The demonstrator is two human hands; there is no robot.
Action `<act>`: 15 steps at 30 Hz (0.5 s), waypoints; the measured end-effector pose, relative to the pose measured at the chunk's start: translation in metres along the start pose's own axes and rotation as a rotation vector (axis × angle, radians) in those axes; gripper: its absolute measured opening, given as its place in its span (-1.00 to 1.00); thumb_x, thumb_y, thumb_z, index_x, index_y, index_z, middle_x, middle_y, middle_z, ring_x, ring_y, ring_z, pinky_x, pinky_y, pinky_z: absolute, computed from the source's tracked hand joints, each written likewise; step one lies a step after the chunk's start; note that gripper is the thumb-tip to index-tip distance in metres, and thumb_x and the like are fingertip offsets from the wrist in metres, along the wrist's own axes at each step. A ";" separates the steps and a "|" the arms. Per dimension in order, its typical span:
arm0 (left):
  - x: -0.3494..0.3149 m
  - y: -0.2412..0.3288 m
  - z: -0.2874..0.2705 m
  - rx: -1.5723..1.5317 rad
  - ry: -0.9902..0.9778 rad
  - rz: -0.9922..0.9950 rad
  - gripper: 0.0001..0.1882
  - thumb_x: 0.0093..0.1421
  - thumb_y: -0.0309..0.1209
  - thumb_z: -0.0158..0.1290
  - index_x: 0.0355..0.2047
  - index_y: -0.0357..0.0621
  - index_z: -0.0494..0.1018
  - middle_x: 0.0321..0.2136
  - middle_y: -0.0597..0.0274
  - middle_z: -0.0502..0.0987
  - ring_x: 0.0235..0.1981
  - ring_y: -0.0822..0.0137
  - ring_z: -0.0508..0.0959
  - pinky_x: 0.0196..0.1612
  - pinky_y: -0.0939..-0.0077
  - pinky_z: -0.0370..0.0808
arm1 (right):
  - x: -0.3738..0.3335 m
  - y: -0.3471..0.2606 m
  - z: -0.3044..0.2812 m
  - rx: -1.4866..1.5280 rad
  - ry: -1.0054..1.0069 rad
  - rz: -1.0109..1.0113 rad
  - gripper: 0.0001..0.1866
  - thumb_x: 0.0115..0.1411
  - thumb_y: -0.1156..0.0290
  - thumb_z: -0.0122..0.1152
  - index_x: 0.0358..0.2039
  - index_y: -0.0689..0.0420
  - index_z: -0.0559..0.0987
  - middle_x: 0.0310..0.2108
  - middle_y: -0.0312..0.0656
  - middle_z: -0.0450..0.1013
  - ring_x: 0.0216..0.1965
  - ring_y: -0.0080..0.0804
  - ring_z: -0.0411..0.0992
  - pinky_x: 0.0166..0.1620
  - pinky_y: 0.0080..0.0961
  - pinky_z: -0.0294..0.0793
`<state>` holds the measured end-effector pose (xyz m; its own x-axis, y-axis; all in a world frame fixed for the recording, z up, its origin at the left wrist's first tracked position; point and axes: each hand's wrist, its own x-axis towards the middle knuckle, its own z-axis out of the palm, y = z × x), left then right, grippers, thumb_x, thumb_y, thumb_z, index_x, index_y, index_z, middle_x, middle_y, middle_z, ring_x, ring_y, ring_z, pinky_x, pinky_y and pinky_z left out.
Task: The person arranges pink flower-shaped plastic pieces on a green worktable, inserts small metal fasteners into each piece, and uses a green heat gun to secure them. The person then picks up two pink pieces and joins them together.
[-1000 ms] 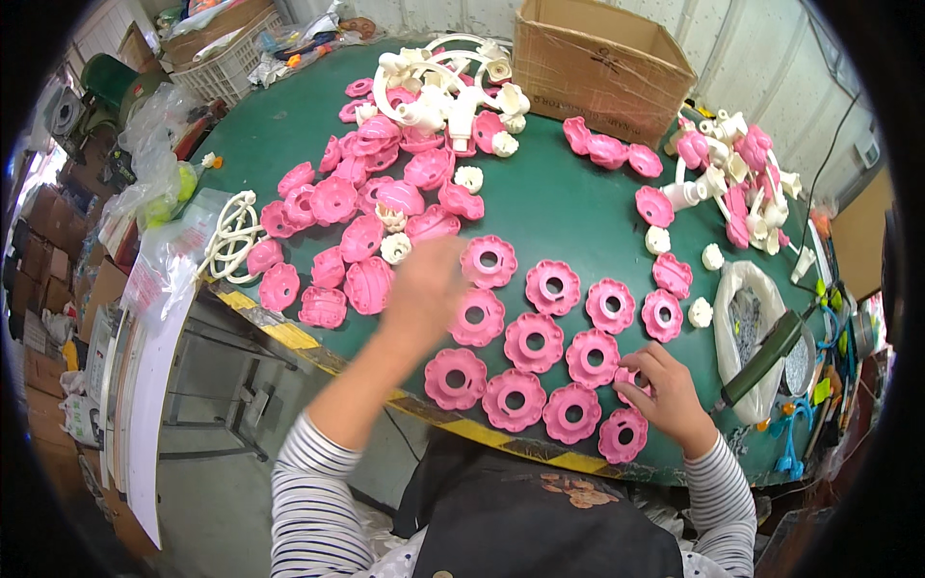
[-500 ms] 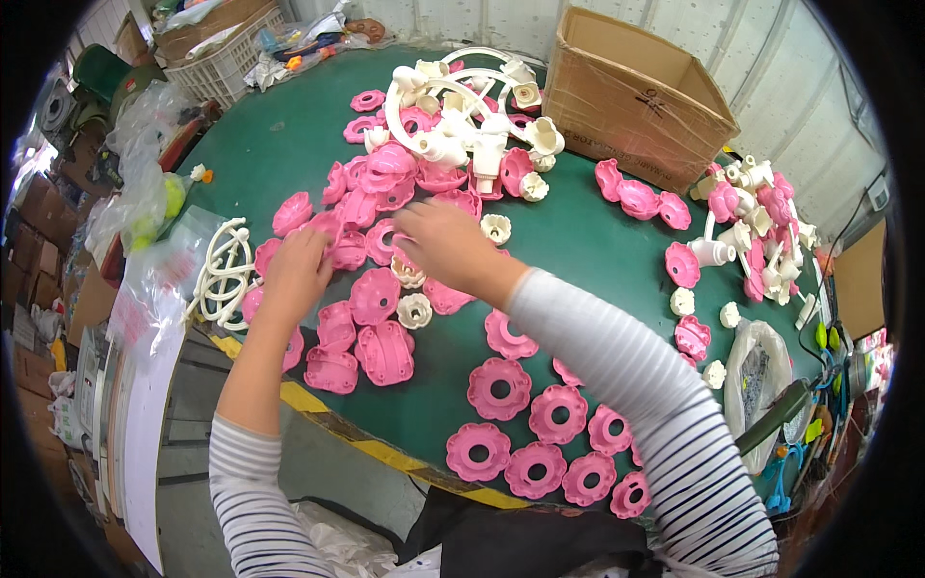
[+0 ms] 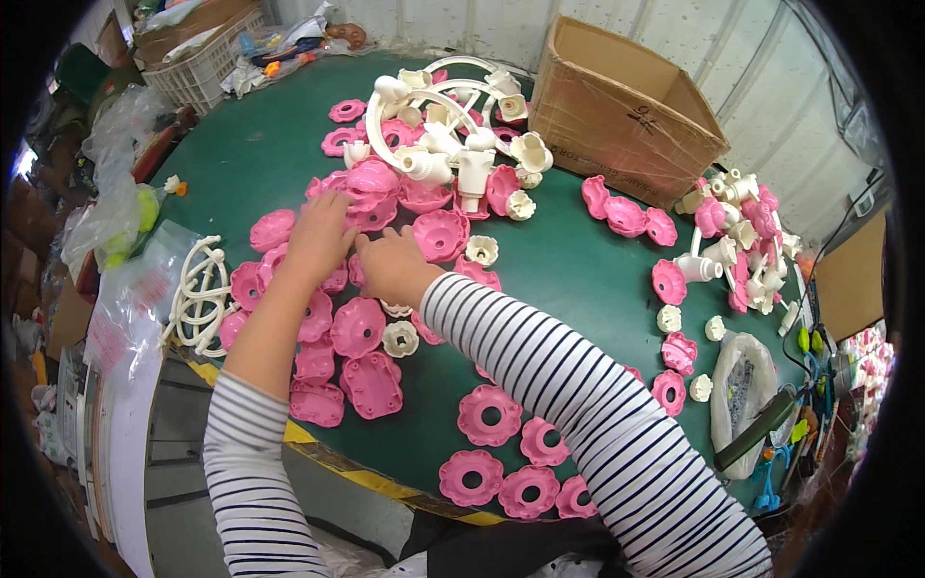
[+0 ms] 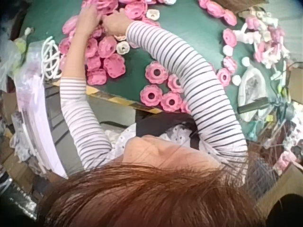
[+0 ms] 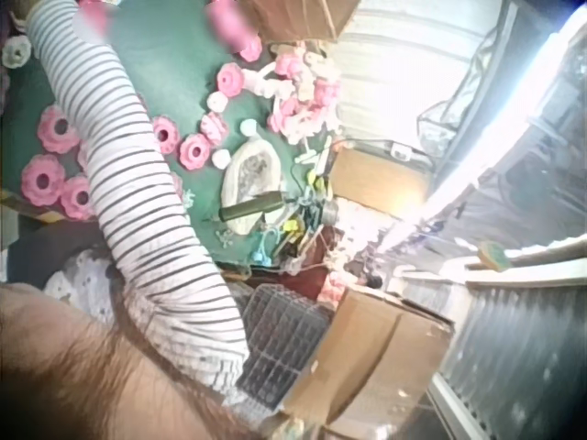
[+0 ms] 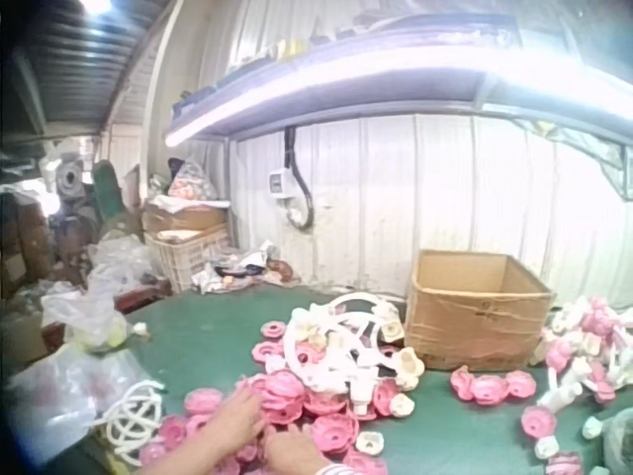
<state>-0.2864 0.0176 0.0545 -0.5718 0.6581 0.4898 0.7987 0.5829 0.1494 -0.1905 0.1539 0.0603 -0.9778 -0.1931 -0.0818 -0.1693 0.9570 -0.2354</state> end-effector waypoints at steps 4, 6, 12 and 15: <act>0.028 0.008 0.015 0.114 -0.005 -0.023 -0.66 0.04 -0.40 0.27 -0.20 -0.19 0.44 -0.18 0.02 0.48 -0.03 -0.01 0.49 -0.04 0.13 0.50 | 0.000 0.011 0.005 0.089 0.039 -0.016 -0.08 0.00 0.16 0.48 0.23 0.38 0.23 -0.11 0.07 0.56 0.14 0.10 0.37 0.13 0.11 0.27; 0.035 -0.002 0.020 0.152 -0.018 -0.032 -0.70 0.04 -0.41 0.27 -0.24 -0.19 0.45 -0.19 0.02 0.48 -0.05 -0.01 0.50 -0.04 0.12 0.50 | 0.002 0.020 -0.002 0.335 0.165 -0.013 -0.19 0.05 0.22 0.42 0.21 0.34 0.25 -0.15 0.07 0.56 0.04 0.05 0.46 0.07 -0.02 0.41; 0.023 -0.013 -0.021 -0.300 0.249 -0.120 -0.88 0.15 -0.48 0.15 -0.33 -0.23 0.46 -0.20 0.04 0.51 -0.15 0.10 0.55 -0.12 0.31 0.53 | -0.043 0.049 -0.051 1.346 0.359 -0.072 -0.39 0.24 0.32 0.29 0.21 0.30 0.32 -0.13 -0.13 0.54 -0.14 -0.35 0.53 -0.08 -0.38 0.51; 0.011 0.015 -0.048 -0.440 0.278 -0.222 -0.88 0.20 -0.45 0.14 -0.36 -0.25 0.46 -0.09 0.08 0.52 -0.11 0.24 0.55 -0.10 0.41 0.51 | -0.107 0.073 -0.071 1.885 0.392 -0.036 -0.38 0.29 0.30 0.30 0.26 0.25 0.30 0.05 -0.17 0.44 0.06 -0.45 0.42 0.07 -0.46 0.43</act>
<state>-0.2715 0.0108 0.1032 -0.7120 0.3569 0.6047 0.7015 0.4001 0.5898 -0.1075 0.2595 0.1205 -0.9918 0.1050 0.0724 -0.1176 -0.5322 -0.8384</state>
